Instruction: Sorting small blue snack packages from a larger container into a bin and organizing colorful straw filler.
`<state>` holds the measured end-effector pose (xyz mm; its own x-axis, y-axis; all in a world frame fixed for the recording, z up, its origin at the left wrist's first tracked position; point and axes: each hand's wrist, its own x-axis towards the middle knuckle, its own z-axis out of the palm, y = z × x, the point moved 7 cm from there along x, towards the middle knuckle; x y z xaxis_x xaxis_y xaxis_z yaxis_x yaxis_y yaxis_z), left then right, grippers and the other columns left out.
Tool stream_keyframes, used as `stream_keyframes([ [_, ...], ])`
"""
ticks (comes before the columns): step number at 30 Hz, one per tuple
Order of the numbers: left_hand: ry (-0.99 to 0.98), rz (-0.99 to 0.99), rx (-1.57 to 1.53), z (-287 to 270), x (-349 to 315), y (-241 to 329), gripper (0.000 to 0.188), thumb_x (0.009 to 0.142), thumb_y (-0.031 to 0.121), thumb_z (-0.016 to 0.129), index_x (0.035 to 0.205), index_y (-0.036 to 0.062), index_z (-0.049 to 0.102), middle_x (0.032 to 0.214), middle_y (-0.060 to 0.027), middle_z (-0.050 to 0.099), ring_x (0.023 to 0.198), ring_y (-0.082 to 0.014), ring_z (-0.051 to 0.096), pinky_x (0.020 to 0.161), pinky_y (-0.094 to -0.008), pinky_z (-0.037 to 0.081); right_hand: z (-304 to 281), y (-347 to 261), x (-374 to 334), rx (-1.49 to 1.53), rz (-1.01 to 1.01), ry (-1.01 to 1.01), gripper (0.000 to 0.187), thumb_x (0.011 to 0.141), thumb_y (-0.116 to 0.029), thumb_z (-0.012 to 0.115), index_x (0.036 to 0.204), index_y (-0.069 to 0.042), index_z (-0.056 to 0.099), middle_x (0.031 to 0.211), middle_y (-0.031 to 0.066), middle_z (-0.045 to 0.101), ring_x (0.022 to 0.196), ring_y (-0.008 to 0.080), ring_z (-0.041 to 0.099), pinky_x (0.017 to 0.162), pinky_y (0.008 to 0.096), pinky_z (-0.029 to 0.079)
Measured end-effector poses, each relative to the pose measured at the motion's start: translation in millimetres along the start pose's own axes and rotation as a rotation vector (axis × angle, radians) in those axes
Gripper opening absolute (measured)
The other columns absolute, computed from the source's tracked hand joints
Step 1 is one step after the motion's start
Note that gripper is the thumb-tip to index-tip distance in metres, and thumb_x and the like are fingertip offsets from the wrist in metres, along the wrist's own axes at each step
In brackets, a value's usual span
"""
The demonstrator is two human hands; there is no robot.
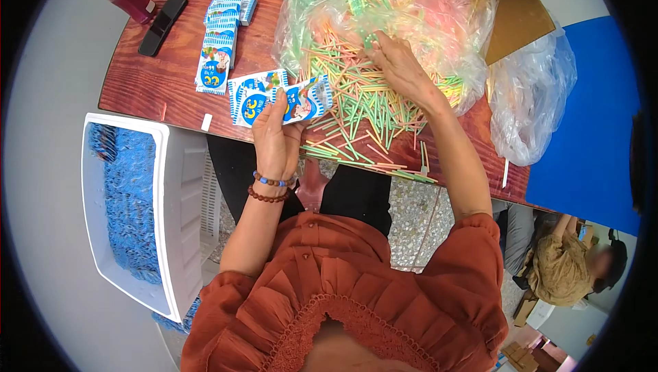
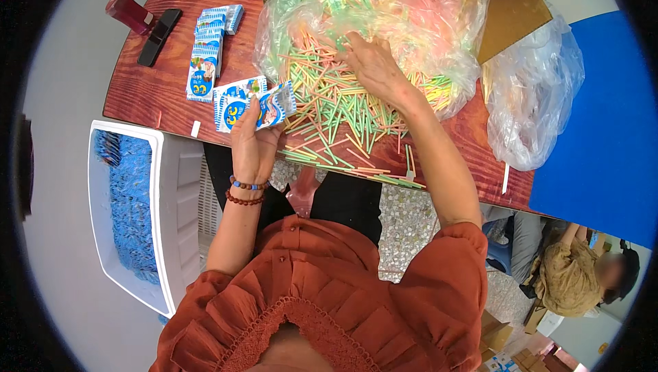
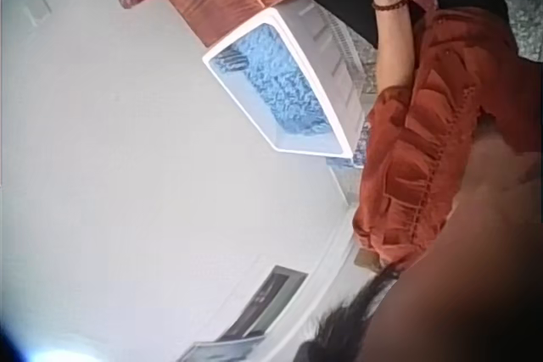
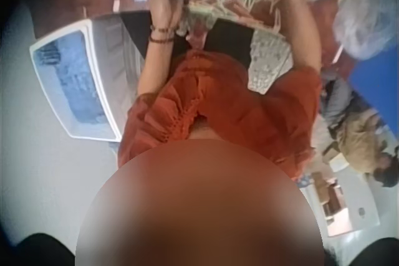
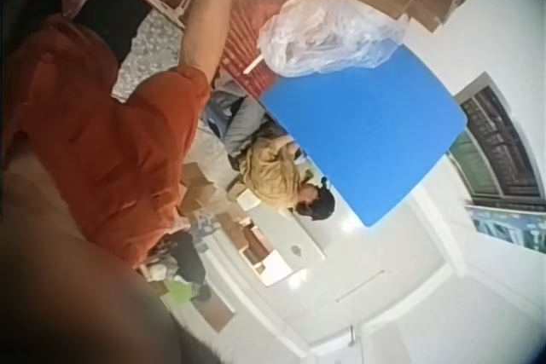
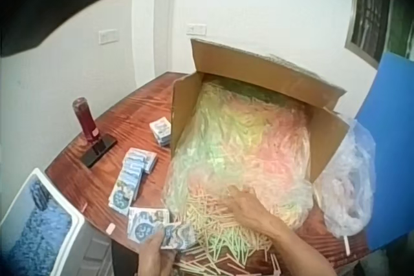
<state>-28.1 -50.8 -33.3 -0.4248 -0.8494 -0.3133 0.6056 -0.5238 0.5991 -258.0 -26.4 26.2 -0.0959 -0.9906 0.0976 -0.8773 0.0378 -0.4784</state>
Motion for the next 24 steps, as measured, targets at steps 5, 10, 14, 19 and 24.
stream_keyframes([
  [5,-0.052,-0.003,-0.039,4,4,-3,0.018,0.097,0.019,0.058,0.101,0.0025,0.064,0.100,-0.0087,0.069,0.089,-0.0175,0.065,0.081,-0.0363,0.053,-4,14,0,0.248,0.063,0.038,0.043,0.100,-0.029,0.047,0.125,0.006,0.046,0.107,0.0201,0.059,0.102,0.0304,0.055,0.092,0.0396,0.041],
  [10,-0.032,-0.010,-0.042,6,7,-4,0.019,0.097,0.019,0.058,0.102,0.0021,0.064,0.101,-0.0088,0.068,0.091,-0.0178,0.065,0.081,-0.0362,0.053,-14,6,1,0.497,0.068,0.124,0.040,0.101,-0.029,0.046,0.120,0.006,0.052,0.112,0.0156,0.063,0.110,0.0211,0.056,0.098,0.0338,0.041],
  [14,-0.034,-0.034,-0.066,11,13,-11,0.020,0.097,0.021,0.059,0.104,0.0024,0.063,0.101,-0.0086,0.068,0.088,-0.0170,0.064,0.079,-0.0341,0.052,-18,10,0,0.750,0.085,0.249,0.033,0.102,-0.026,0.045,0.116,0.003,0.053,0.109,0.0165,0.065,0.107,0.0213,0.059,0.098,0.0348,0.042],
  [19,-0.012,0.021,-0.061,20,22,-15,0.022,0.097,0.023,0.059,0.102,0.0022,0.062,0.097,-0.0076,0.068,0.081,-0.0163,0.062,0.073,-0.0317,0.051,-19,-26,-3,1.368,0.046,0.399,0.023,0.102,-0.017,0.041,0.112,0.003,0.049,0.109,0.0218,0.064,0.109,0.0259,0.060,0.100,0.0393,0.043],
  [24,0.012,0.091,-0.013,29,22,-9,0.025,0.097,0.026,0.059,0.096,0.0017,0.063,0.093,-0.0070,0.067,0.075,-0.0157,0.061,0.068,-0.0294,0.051,-23,-76,-18,1.286,-0.005,0.658,0.023,0.102,-0.013,0.037,0.113,0.004,0.047,0.111,0.0233,0.063,0.113,0.0296,0.058,0.105,0.0432,0.038],
])
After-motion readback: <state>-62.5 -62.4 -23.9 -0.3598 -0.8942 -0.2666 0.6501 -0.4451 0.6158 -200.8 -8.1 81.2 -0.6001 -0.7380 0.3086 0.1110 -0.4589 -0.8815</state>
